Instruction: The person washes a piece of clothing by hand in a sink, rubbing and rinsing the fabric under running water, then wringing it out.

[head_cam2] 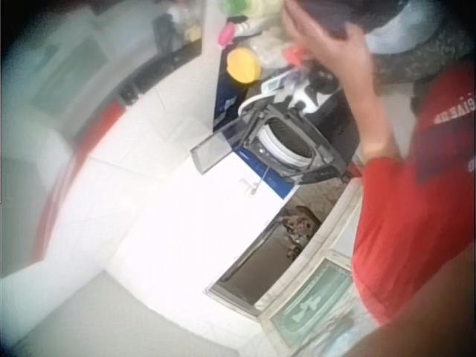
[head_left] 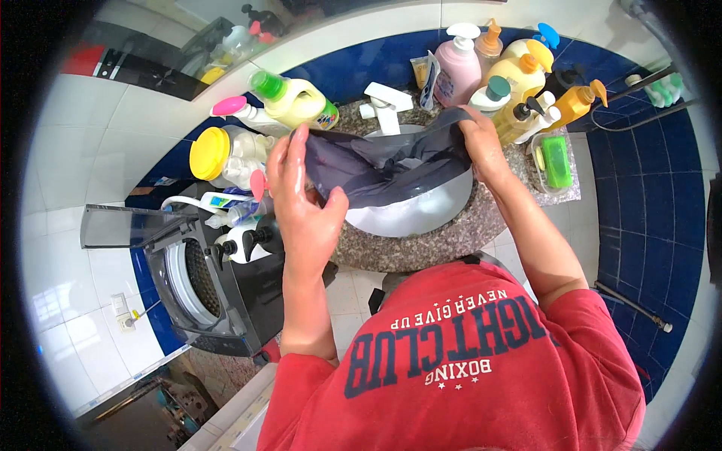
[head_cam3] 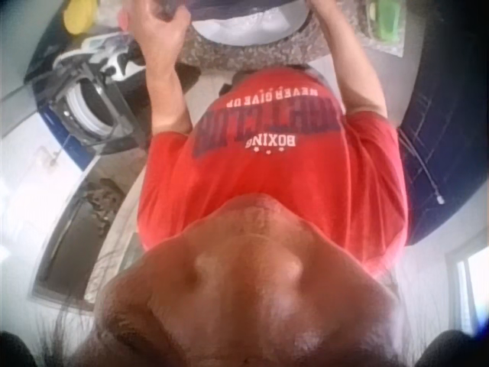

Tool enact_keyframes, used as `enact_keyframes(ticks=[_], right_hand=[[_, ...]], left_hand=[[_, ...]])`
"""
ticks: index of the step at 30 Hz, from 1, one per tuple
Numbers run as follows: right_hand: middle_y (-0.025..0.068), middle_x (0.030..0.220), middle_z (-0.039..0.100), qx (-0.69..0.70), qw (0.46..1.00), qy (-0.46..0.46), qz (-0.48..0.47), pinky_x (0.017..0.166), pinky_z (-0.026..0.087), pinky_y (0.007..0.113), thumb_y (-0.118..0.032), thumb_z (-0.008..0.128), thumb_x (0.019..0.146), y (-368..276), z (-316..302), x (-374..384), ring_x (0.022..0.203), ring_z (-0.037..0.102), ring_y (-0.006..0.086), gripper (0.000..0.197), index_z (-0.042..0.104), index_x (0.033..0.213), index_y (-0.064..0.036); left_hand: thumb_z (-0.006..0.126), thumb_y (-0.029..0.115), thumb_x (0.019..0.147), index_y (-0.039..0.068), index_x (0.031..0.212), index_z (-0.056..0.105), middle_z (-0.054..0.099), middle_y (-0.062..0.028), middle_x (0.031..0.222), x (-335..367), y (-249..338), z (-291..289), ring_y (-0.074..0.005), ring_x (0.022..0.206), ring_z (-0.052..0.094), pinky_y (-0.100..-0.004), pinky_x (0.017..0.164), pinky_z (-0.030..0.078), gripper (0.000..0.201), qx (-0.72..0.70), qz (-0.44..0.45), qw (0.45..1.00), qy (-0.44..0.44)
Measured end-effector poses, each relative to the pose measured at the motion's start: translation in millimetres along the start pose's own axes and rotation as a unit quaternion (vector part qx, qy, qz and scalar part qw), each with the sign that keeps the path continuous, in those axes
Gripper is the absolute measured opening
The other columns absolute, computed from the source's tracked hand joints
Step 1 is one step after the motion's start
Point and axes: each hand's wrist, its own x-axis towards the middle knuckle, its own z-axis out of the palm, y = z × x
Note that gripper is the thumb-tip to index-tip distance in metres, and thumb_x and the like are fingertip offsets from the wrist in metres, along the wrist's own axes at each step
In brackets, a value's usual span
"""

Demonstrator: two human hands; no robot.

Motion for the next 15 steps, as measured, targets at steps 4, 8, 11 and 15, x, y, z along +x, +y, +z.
enact_keyframes(ticks=[4, 8, 11, 15], right_hand=[[0.0106, 0.085, 0.061, -0.13, 0.988, 0.041, -0.071, 0.073, 0.045, 0.028, -0.006, 0.043, 0.081, 3.3, -12.8, 1.2, 0.076, 0.057, 0.0187, 0.026, 0.057, 0.102, 0.0005], [0.0261, 0.088, 0.059, -0.363, 0.926, 0.025, -0.096, 0.08, 0.046, 0.04, -0.003, 0.052, 0.073, 71.2, -14.9, 2.7, 0.086, 0.058, 0.0397, 0.036, 0.053, 0.109, -0.0017], [0.0267, 0.096, 0.06, -0.376, 0.917, -0.131, -0.022, 0.086, 0.045, 0.044, -0.007, 0.054, 0.073, 99.4, -21.7, 4.0, 0.097, 0.057, 0.0403, 0.037, 0.056, 0.11, -0.0003], [0.0235, 0.105, 0.059, -0.6, 0.723, -0.333, -0.078, 0.087, 0.047, 0.041, -0.002, 0.053, 0.074, 80.8, -24.0, -14.8, 0.101, 0.057, 0.037, 0.028, 0.065, 0.099, -0.0029]], left_hand=[[0.053, -0.007, 0.062, 0.007, 0.121, 0.053, 0.05, -0.0144, 0.116, -12.2, -24.0, 23.7, -0.0311, 0.113, 0.047, -0.038, 0.098, 0.036, 0.06, 0.107, 0.069, 0.99, 0.061], [0.047, -0.012, 0.063, 0.003, 0.093, 0.061, 0.059, -0.0143, 0.098, -41.2, -120.5, 76.7, -0.0317, 0.095, 0.056, -0.0366, 0.084, 0.045, 0.036, 0.024, -0.016, 0.997, -0.069], [0.052, -0.006, 0.066, 0.003, 0.089, 0.062, 0.06, -0.0143, 0.091, -57.6, -168.2, 106.9, -0.0316, 0.088, 0.059, -0.0389, 0.076, 0.047, 0.026, 0.058, -0.075, 0.986, -0.134], [0.064, 0.01, 0.068, 0.006, 0.09, 0.063, 0.059, -0.0133, 0.086, -50.7, -135.2, 102.7, -0.0298, 0.087, 0.059, -0.0385, 0.075, 0.049, 0.023, 0.211, -0.005, 0.949, -0.236]])
